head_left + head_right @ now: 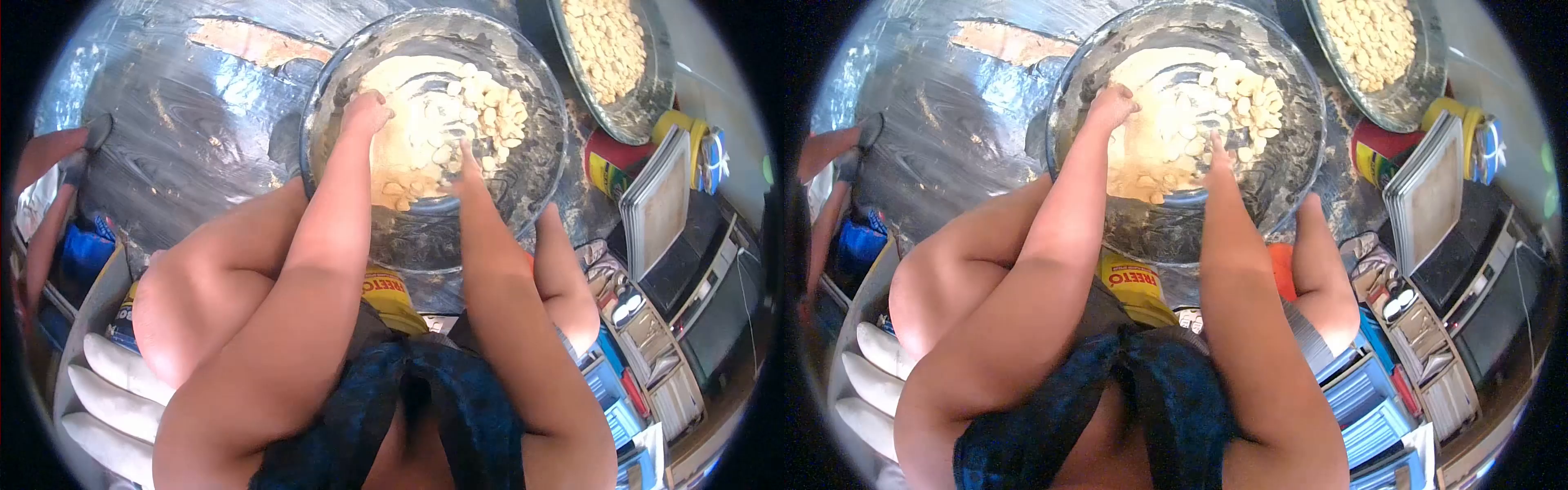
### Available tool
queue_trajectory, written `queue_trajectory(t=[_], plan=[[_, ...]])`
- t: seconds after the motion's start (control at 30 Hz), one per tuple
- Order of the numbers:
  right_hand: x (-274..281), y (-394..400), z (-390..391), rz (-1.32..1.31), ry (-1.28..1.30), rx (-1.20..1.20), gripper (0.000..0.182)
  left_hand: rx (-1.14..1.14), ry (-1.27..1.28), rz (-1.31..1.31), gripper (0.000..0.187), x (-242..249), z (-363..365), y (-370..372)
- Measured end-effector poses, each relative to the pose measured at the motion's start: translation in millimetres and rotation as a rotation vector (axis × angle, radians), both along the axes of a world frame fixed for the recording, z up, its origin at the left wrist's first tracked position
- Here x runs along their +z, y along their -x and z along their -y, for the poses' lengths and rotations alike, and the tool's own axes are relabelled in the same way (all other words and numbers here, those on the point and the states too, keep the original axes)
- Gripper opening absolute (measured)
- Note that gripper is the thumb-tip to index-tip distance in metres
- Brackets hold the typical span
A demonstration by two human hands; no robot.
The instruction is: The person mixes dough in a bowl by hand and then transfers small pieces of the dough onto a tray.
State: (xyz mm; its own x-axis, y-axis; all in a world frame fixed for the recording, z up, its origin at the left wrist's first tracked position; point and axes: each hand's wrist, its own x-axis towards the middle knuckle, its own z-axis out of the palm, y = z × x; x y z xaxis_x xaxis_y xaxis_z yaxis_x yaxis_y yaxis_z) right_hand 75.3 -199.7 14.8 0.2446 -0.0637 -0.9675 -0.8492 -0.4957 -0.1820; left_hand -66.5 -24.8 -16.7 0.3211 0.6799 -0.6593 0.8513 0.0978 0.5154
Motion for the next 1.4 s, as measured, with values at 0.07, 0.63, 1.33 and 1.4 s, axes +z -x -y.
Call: queue_trajectory(t=[0.07, 0.63, 1.33, 1.4], plan=[[-32, 15, -24, -0.068, -0.11, -0.025, 0.083, -0.056, 0.103, -0.113, 0.051, -12, 9, 15], [-4, -5, 5, 0.434, -0.318, 0.265, 0.019, 0.134, -0.152, -0.098, 0.023, 3, 61, 14], [54, -39, 84, -0.037, -0.529, 0.127, 0.034, -0.42, 0.837, 0.473, 0.018, 51, 54, -51], [71, -53, 83, 0.034, -0.597, 0.11, 0.031, -0.083, 0.781, 0.707, 0.036, 81, 54, -64]])
